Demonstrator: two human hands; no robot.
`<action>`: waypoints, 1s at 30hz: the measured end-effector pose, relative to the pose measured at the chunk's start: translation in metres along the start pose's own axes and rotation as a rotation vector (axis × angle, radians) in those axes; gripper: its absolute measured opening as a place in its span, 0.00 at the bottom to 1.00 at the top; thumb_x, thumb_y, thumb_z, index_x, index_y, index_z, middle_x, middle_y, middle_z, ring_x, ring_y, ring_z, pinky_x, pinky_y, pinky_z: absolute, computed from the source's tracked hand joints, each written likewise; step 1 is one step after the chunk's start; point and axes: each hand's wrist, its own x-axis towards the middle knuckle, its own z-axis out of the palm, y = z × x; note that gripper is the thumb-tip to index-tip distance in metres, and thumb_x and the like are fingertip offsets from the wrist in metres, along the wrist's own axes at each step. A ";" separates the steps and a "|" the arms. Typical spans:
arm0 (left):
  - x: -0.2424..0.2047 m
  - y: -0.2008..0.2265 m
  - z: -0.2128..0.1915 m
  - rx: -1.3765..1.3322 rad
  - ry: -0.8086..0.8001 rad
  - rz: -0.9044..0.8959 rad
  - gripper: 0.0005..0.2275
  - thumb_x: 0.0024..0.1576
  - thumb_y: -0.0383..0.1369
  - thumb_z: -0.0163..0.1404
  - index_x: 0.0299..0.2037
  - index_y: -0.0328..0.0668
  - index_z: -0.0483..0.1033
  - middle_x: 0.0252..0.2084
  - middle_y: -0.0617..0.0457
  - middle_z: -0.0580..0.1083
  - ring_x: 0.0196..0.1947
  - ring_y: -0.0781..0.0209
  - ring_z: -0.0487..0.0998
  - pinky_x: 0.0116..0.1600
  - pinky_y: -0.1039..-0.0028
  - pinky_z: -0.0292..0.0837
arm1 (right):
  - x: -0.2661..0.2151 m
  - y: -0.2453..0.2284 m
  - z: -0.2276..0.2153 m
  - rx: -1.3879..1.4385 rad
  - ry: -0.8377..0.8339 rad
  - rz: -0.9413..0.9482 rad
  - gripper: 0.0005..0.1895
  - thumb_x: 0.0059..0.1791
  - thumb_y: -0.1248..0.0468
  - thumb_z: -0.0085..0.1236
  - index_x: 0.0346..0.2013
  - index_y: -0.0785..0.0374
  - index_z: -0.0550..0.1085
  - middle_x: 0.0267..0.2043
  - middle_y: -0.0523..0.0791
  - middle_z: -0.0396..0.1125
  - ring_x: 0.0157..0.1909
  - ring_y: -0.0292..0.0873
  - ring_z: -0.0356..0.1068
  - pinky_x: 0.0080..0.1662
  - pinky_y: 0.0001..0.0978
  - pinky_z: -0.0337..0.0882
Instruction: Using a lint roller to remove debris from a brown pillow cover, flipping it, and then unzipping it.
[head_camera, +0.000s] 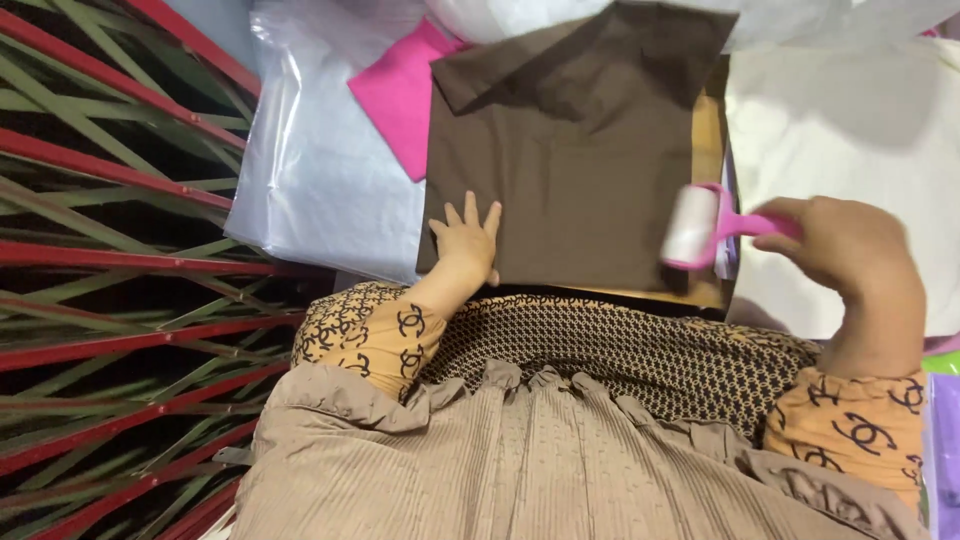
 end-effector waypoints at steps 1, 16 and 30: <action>-0.001 -0.001 -0.001 -0.002 0.002 -0.006 0.59 0.51 0.58 0.62 0.78 0.58 0.21 0.80 0.40 0.25 0.78 0.29 0.36 0.72 0.39 0.48 | 0.001 -0.020 -0.004 0.000 0.005 -0.004 0.21 0.54 0.37 0.44 0.59 0.29 0.73 0.45 0.40 0.81 0.46 0.49 0.81 0.39 0.43 0.76; 0.034 -0.033 -0.010 -0.119 0.039 -0.111 0.46 0.57 0.58 0.53 0.79 0.58 0.36 0.80 0.45 0.41 0.71 0.34 0.57 0.63 0.52 0.63 | 0.042 -0.014 -0.003 -0.191 -0.023 0.034 0.13 0.54 0.42 0.47 0.50 0.24 0.76 0.45 0.33 0.81 0.49 0.42 0.81 0.42 0.36 0.74; 0.024 -0.052 -0.032 -0.182 -0.008 -0.045 0.45 0.60 0.56 0.50 0.79 0.56 0.32 0.82 0.55 0.31 0.79 0.42 0.40 0.70 0.52 0.60 | 0.063 -0.023 -0.014 -0.097 -0.042 0.018 0.28 0.56 0.31 0.37 0.44 0.39 0.80 0.38 0.41 0.80 0.45 0.47 0.80 0.40 0.37 0.73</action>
